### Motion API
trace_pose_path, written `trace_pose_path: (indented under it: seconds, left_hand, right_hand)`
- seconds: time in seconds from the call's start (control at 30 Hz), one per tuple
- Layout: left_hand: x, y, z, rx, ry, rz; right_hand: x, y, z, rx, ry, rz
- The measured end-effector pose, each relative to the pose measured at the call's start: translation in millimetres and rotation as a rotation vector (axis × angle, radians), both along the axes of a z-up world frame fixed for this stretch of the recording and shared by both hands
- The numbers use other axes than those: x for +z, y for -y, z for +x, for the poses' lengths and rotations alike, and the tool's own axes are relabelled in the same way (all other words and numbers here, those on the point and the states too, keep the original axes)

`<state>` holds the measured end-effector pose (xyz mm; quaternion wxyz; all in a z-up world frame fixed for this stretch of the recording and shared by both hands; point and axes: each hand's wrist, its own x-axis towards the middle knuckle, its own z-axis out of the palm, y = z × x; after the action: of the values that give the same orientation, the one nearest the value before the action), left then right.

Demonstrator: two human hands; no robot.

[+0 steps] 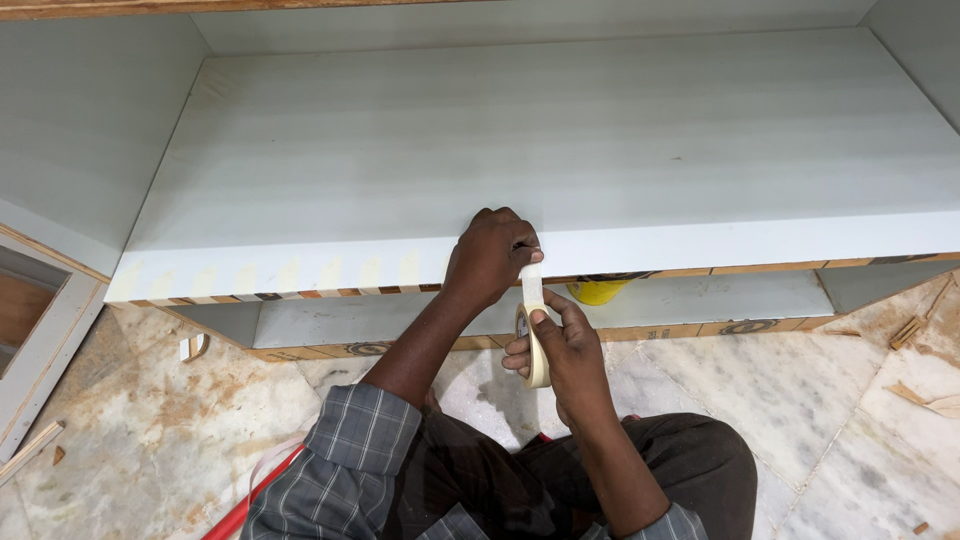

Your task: The person sits on the floor and applies masking tape in short strips along the front edge of a white wooden shelf. They repeatedly pull tape from the roll, press it onto the surface, and smooth it down, working from left to right along the edge.

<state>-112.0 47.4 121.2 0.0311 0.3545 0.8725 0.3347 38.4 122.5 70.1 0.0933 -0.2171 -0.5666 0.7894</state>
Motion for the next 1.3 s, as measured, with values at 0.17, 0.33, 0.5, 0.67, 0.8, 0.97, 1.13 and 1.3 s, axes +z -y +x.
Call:
trace_pose_path:
  seconds: [0.17,0.33,0.5,0.67,0.8,0.97,1.13,1.3]
  left_hand:
    - [-1.9,0.5,0.0,0.001,0.011,0.012]
    - [-2.6,0.3,1.0,0.009,-0.004,0.016]
    - [-5.8,-1.3,-0.5,0.012,-0.032,0.016]
    - [-10.9,-1.9,-0.5,-0.004,-0.105,0.026]
    - [-6.1,-2.5,-5.3,0.015,-0.1,0.016]
    - [1.7,-7.1,-17.3,0.043,-0.1,-0.091]
    - [-0.8,-18.5,-20.8,0.131,-0.111,-0.118]
    - [3.3,-15.9,-18.3,0.12,-0.13,-0.124]
  right_hand:
    - [-1.2,-0.2,-0.5,0.001,0.002,0.012]
    - [-1.5,0.3,-1.8,-0.012,0.01,0.01]
    - [-2.1,-0.8,-1.8,-0.016,-0.003,0.004]
    - [-4.4,-1.1,-3.3,-0.014,-0.002,-0.002]
    - [-6.2,0.2,-5.5,-0.028,0.026,-0.033]
    - [-11.1,-3.9,-10.1,0.005,0.084,-0.093]
    - [-20.1,-2.9,-11.7,-0.016,0.094,-0.09]
    - [-28.2,2.5,-10.0,-0.044,0.085,-0.076]
